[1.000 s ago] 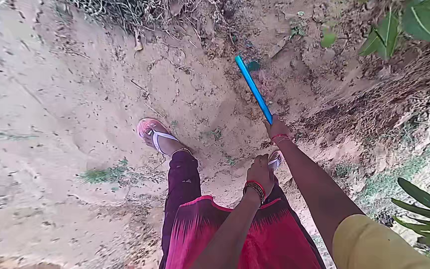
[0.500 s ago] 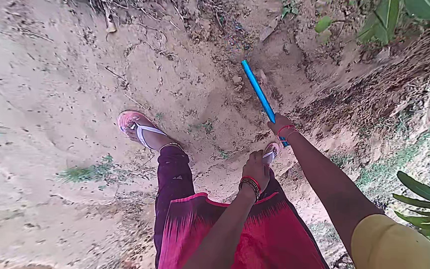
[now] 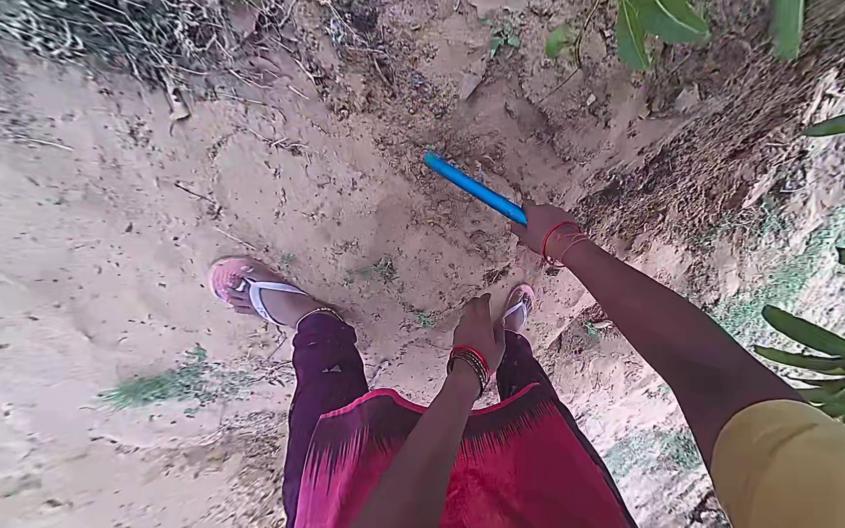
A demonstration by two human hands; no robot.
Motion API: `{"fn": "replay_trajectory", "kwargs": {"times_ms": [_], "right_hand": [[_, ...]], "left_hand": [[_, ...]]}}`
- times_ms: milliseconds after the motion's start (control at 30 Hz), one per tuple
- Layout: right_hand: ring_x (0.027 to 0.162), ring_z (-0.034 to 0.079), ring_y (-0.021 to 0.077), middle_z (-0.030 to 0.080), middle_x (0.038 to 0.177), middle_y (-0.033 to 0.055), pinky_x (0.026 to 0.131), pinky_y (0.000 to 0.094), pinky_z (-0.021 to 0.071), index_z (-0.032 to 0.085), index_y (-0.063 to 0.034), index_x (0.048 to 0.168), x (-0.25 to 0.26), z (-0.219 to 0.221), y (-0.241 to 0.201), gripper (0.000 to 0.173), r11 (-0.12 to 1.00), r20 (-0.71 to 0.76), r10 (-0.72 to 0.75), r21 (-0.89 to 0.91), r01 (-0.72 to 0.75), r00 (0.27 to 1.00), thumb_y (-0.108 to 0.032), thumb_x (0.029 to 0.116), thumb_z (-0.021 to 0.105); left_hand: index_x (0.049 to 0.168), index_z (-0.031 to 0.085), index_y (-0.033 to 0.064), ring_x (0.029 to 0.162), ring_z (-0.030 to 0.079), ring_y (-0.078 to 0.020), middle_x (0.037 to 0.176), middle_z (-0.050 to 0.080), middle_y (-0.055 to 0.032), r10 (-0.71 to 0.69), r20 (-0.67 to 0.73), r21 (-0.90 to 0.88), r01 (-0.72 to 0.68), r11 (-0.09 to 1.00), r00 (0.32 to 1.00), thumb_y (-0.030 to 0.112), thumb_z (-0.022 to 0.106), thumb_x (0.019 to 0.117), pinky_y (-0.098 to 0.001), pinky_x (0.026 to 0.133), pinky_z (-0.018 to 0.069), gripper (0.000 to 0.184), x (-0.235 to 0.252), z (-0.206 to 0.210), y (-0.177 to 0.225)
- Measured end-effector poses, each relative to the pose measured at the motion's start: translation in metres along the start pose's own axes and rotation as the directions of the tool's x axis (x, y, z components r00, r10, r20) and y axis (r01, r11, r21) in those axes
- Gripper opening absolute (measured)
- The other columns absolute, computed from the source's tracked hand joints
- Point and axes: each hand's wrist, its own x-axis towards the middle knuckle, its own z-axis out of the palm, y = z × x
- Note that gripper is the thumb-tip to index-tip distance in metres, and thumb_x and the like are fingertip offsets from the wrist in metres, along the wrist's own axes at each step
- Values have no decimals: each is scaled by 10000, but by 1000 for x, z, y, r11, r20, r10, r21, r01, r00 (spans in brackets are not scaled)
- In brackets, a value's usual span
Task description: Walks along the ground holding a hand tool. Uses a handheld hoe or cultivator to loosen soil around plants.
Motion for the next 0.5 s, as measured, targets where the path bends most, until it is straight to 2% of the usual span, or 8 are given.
{"fn": "replay_trajectory", "kwargs": {"times_ms": [67, 133, 233, 300, 333, 400, 433, 500], "right_hand": [[1111, 666, 457, 677, 1149, 268, 879, 644, 511, 541, -16, 1336, -21, -10, 12, 502, 998, 13, -20, -55, 21, 1000, -447, 1081, 504], [1081, 676, 451, 685, 1110, 254, 847, 635, 519, 549, -28, 1317, -42, -20, 26, 478, 991, 22, -50, -125, 52, 999, -441, 1078, 513], [1062, 681, 446, 693, 1093, 247, 839, 622, 519, 560, -43, 1324, -82, -34, 40, 430, 972, 46, -83, -217, 91, 995, -396, 1080, 522], [1058, 681, 445, 691, 1103, 243, 841, 617, 516, 555, -53, 1350, -109, -39, 46, 422, 954, 74, -99, -278, 116, 992, -376, 1081, 533], [1036, 688, 438, 693, 1088, 235, 823, 606, 525, 552, -59, 1359, -121, -41, 50, 416, 944, 81, -112, -303, 131, 990, -368, 1081, 535], [1009, 693, 427, 695, 1081, 223, 805, 586, 532, 570, -67, 1335, -141, -43, 60, 377, 938, 89, -140, -308, 160, 986, -346, 1084, 533], [1036, 687, 429, 689, 1117, 228, 824, 587, 529, 556, -67, 1355, -147, -47, 64, 383, 938, 120, -141, -302, 172, 983, -344, 1095, 509], [1099, 667, 442, 666, 1194, 246, 865, 601, 519, 517, -59, 1409, -155, -54, 72, 412, 931, 192, -156, -301, 209, 969, -338, 1110, 467]], "left_hand": [[1584, 299, 16, 1383, 496, -390, 1610, 330, -248, -11, -52, -9, 11, 1000, 999, 217, 516, 1070, -485, 1127, 430, 593, 4, -6, 2], [1562, 350, 7, 1416, 442, -427, 1605, 325, -269, -13, -185, -12, 11, 1000, 983, 211, 548, 1051, -519, 1148, 395, 585, 4, -12, 3], [1515, 437, -14, 1461, 343, -501, 1623, 277, -303, 42, -475, 9, -43, 999, 879, 151, 615, 996, -634, 1154, 310, 572, 2, -20, 0], [1519, 431, -17, 1498, 267, -512, 1648, 226, -298, 89, -562, 70, -60, 996, 822, 116, 640, 970, -680, 1161, 256, 602, -1, -29, -6], [1520, 424, -24, 1505, 241, -525, 1650, 217, -305, 134, -577, 130, -71, 989, 806, 103, 646, 963, -703, 1153, 242, 613, -4, -34, -9], [1527, 416, -33, 1506, 232, -539, 1637, 243, -320, 235, -519, 278, -97, 956, 822, 99, 672, 959, -720, 1166, 211, 637, -8, -44, -15], [1546, 394, -24, 1500, 244, -542, 1631, 254, -326, 260, -445, 350, -101, 931, 857, 101, 686, 954, -710, 1172, 211, 672, -6, -49, -15], [1616, 264, 38, 1486, 295, -517, 1641, 238, -311, 191, -246, 422, -72, 904, 950, 140, 705, 959, -657, 1178, 259, 798, 4, -53, -2]]}}
